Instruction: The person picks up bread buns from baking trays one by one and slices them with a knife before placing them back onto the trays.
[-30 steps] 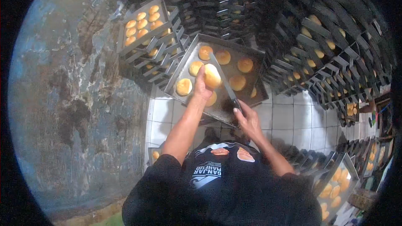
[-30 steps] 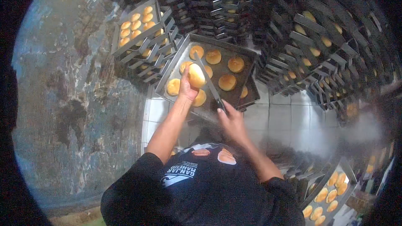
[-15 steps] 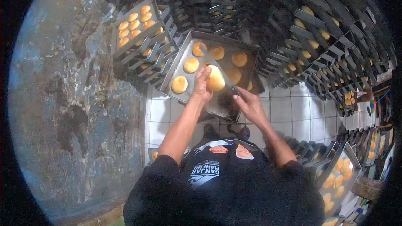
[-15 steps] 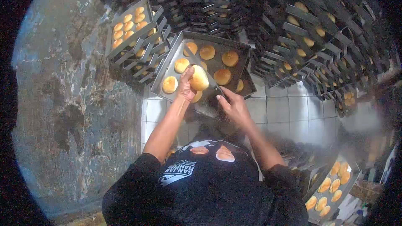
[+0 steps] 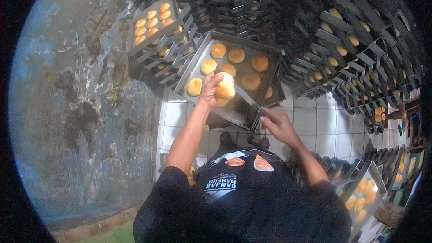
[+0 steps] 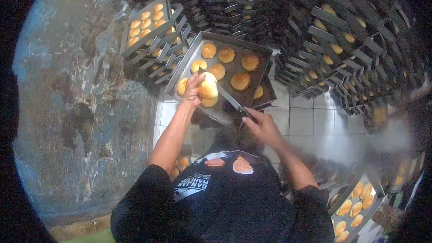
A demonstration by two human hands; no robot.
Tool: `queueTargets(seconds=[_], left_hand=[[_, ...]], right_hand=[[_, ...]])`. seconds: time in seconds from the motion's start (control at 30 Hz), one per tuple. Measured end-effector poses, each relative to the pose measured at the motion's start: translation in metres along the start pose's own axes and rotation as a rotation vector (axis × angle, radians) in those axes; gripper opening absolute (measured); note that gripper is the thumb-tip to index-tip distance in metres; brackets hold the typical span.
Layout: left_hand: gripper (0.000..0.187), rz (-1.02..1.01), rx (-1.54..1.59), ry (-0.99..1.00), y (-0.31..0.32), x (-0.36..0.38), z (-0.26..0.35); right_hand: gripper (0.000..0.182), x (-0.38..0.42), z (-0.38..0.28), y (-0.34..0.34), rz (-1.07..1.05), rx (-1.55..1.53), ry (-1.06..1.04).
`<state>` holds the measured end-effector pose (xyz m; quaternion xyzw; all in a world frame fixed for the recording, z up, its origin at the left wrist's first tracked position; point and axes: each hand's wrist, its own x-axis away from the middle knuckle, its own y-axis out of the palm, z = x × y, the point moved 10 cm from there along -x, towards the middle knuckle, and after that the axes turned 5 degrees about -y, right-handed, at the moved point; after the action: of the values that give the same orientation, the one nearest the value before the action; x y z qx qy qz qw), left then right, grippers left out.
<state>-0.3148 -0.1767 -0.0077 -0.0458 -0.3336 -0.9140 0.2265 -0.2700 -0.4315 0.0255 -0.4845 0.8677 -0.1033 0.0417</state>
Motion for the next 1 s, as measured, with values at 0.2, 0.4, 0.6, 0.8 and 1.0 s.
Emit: queueTargets(seconds=[0.2,0.4,0.6,0.8,1.0], left_hand=[[0.035,0.058,-0.068,-0.023,0.010,-0.007,-0.050],[0.033,0.084,0.051,0.045,0.003,-0.003,-0.013],[0.032,0.132,0.088,-0.003,0.008,-0.019,-0.060],[0.026,0.124,0.161,-0.016,-0.008,-0.016,-0.039],[0.028,0.347,0.324,-0.052,-0.038,-0.026,-0.099]], right_hand=[[0.043,-0.019,0.005,0.006,0.010,0.034,-0.077],[0.042,0.013,0.019,-0.001,-0.039,-0.006,-0.037],[0.046,-0.021,0.020,0.015,-0.002,-0.092,-0.029],[0.045,0.019,0.057,0.020,-0.003,-0.190,0.064],[0.044,-0.020,0.079,0.064,0.114,-0.280,0.098]])
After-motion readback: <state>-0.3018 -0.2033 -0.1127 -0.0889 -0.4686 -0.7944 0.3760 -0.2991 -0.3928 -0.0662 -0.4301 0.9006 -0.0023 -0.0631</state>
